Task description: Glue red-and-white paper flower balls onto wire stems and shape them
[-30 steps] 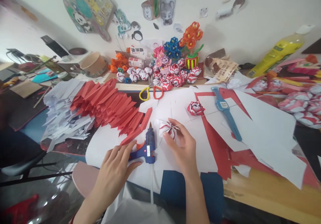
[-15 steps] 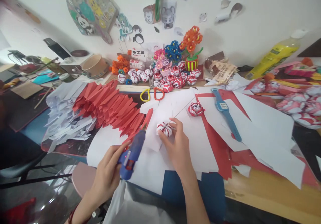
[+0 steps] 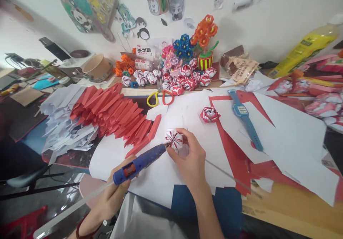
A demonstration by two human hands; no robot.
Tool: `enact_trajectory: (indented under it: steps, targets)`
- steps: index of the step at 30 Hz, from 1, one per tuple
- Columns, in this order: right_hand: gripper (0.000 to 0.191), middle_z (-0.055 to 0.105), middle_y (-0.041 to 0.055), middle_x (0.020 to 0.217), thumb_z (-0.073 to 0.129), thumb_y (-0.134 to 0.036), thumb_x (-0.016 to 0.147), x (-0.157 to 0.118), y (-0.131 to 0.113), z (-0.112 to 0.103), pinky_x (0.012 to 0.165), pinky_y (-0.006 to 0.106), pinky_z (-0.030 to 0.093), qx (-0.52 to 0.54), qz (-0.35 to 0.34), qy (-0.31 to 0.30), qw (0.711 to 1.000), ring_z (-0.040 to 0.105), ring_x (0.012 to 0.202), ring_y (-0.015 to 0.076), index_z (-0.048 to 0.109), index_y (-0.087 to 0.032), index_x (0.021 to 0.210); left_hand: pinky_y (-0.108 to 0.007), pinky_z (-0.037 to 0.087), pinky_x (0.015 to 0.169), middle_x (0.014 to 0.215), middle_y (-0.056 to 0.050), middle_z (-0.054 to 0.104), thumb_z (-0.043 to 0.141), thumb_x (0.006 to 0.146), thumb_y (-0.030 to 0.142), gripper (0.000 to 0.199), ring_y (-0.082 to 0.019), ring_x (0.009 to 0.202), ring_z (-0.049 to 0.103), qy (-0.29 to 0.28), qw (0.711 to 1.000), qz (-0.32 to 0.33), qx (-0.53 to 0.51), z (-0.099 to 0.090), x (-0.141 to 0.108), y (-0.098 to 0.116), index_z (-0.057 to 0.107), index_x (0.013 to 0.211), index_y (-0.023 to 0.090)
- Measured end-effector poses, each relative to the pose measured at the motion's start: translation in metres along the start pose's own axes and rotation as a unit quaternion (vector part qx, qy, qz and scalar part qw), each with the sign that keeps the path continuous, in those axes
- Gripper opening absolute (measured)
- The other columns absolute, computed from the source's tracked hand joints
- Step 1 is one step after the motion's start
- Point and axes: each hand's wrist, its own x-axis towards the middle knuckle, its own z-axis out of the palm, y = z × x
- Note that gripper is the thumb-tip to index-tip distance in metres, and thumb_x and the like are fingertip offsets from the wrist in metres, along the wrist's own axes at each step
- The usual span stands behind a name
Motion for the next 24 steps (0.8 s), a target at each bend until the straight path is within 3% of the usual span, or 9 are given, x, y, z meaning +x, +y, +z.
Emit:
enact_trajectory:
  steps: [11, 18, 24]
  targets:
    - [0.043, 0.074, 0.0021, 0.107, 0.080, -0.027, 0.072, 0.000, -0.003, -0.001, 0.087, 0.034, 0.058, 0.014, 0.003, 0.003, 1.000, 0.071, 0.092, 0.0205, 0.068, -0.028, 0.113, -0.031, 0.044, 0.070, 0.092, -0.005, 0.060, 0.035, 0.104, 0.049, 0.038, -0.019, 0.078, 0.055, -0.004, 0.999, -0.037, -0.007, 0.002, -0.002, -0.005, 0.060, 0.120, 0.024]
    - [0.046, 0.074, 0.0027, 0.107, 0.083, -0.032, 0.070, 0.000, -0.004, -0.002, 0.086, 0.035, 0.059, 0.011, 0.007, -0.002, 1.000, 0.071, 0.093, 0.0215, 0.069, -0.028, 0.113, -0.030, 0.042, 0.067, 0.083, -0.004, 0.056, 0.037, 0.103, 0.052, 0.040, -0.018, 0.072, 0.051, 0.013, 0.998, -0.062, 0.000, 0.002, -0.007, -0.011, 0.060, 0.097, 0.021]
    - [0.046, 0.074, 0.0037, 0.107, 0.084, -0.034, 0.069, 0.000, -0.004, -0.002, 0.086, 0.036, 0.060, 0.010, -0.002, -0.004, 1.000, 0.071, 0.092, 0.0221, 0.069, -0.027, 0.112, -0.031, 0.042, 0.063, 0.079, -0.005, 0.054, 0.035, 0.101, 0.057, 0.044, -0.019, 0.069, 0.050, 0.010, 0.998, -0.060, 0.015, 0.002, -0.002, -0.008, 0.057, 0.093, 0.020]
